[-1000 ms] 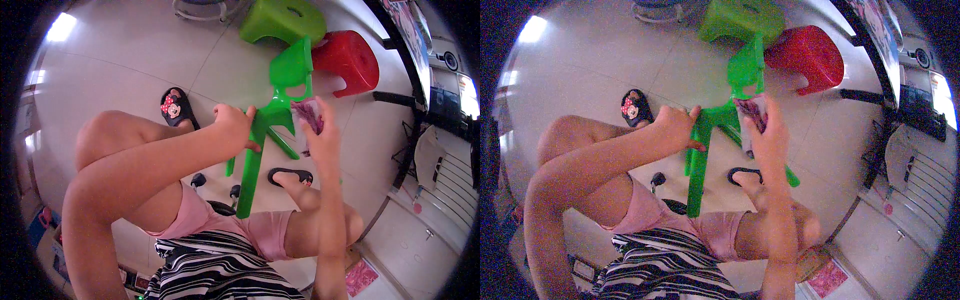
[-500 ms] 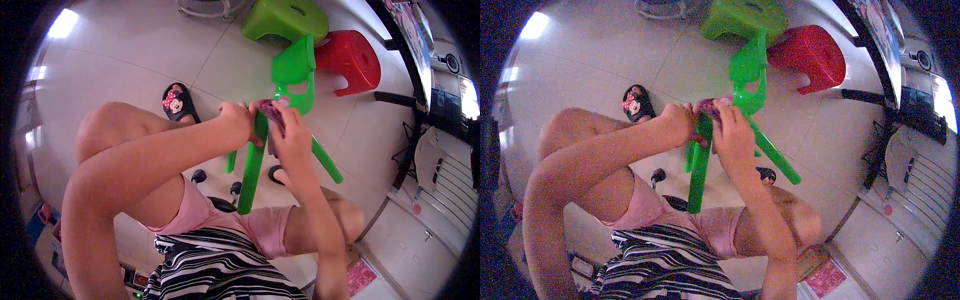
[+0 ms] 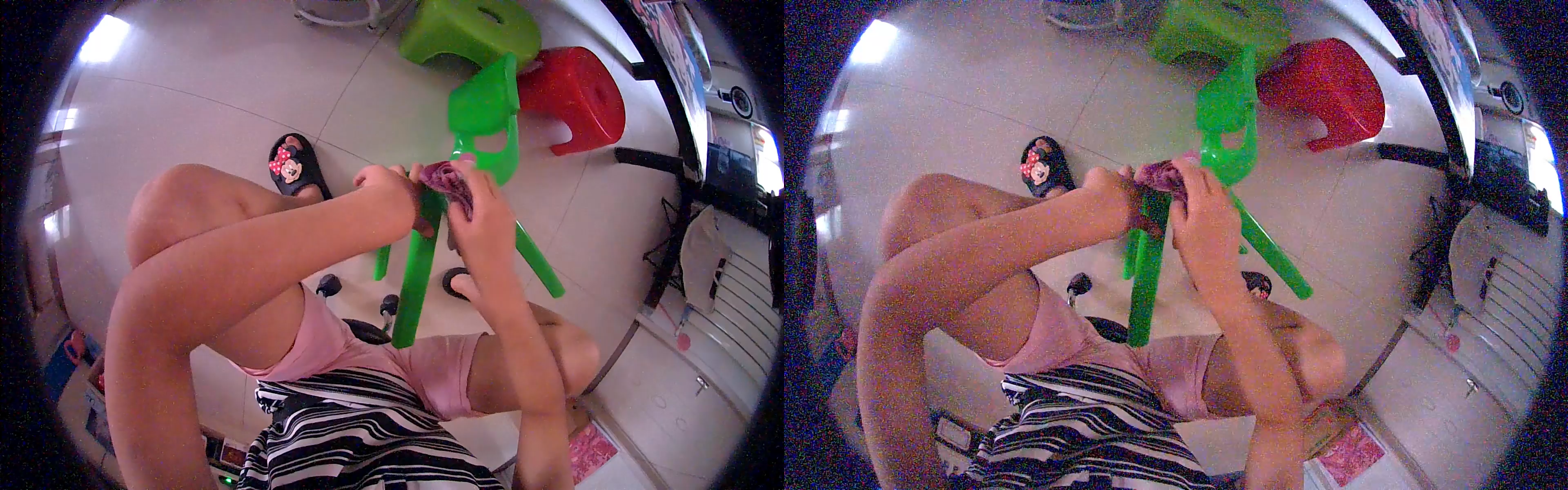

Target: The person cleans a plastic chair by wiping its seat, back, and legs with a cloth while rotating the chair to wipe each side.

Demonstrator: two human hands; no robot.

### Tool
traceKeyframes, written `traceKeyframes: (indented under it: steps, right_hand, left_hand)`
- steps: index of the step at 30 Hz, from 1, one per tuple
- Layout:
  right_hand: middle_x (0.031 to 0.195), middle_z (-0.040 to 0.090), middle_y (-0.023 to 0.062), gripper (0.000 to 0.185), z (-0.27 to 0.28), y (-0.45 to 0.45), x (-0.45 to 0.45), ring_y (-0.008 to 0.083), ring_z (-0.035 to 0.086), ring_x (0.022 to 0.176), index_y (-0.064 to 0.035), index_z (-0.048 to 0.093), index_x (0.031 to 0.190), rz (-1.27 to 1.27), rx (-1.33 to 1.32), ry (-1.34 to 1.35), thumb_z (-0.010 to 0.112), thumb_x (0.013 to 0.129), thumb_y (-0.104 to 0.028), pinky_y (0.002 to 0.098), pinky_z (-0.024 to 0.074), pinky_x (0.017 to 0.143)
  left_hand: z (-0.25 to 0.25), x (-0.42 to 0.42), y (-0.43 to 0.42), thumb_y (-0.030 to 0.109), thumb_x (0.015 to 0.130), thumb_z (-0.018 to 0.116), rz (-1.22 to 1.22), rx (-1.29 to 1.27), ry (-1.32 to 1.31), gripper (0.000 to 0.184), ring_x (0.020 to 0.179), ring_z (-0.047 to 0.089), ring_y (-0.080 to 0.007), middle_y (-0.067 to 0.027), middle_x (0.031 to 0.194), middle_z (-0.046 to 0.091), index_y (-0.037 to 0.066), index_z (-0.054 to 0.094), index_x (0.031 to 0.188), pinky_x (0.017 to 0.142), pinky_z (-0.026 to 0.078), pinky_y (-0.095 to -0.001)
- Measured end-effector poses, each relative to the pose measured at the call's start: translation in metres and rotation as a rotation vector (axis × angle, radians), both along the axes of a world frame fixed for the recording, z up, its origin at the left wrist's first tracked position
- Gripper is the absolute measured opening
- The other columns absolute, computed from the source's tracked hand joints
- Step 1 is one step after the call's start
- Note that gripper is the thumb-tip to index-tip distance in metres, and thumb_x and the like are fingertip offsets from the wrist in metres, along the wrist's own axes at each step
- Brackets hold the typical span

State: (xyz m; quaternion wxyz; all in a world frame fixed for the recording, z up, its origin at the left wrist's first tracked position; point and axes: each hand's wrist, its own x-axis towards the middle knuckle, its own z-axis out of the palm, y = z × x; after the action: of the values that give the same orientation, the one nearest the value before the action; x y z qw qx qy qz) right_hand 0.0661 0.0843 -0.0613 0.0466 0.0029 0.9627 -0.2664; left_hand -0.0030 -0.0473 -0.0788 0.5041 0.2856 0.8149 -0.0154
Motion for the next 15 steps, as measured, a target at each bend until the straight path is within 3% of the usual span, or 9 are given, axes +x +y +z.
traceKeyframes:
  steps: [6,9,15]
  right_hand:
    - [0.110,0.058,0.0171,0.041,-0.002,0.026,-0.001,0.0370,0.059,0.099,-0.0084,0.053,0.119,-0.151,0.009,0.047,0.060,0.079,-0.004,0.0435,0.0480,0.085]
    - [0.112,0.060,0.0157,0.040,-0.004,0.041,0.000,0.0339,0.060,0.101,-0.0083,0.055,0.118,-0.211,0.014,0.056,0.060,0.079,-0.003,0.0399,0.0478,0.086]
    - [0.112,0.061,0.0154,0.039,0.002,0.042,0.000,0.0323,0.060,0.102,-0.0078,0.056,0.118,-0.252,0.070,0.035,0.060,0.079,-0.005,0.0386,0.0468,0.087]
  left_hand:
    - [-0.009,0.007,-0.005,0.075,0.068,0.058,0.068,0.035,0.090,0.103,0.108,0.059,-0.0278,-0.0122,0.124,0.053,0.003,0.029,0.135,0.085,0.049,-0.0496]
    - [-0.016,0.010,-0.012,0.072,0.072,0.056,-0.002,0.162,0.178,0.106,0.090,0.064,-0.0351,-0.0214,0.102,0.060,-0.008,0.025,0.135,0.069,0.053,-0.0446]
    - [-0.023,0.011,-0.012,0.071,0.070,0.059,0.017,0.189,0.221,0.103,0.091,0.064,-0.0334,-0.0204,0.099,0.060,-0.008,0.030,0.129,0.070,0.053,-0.0452]
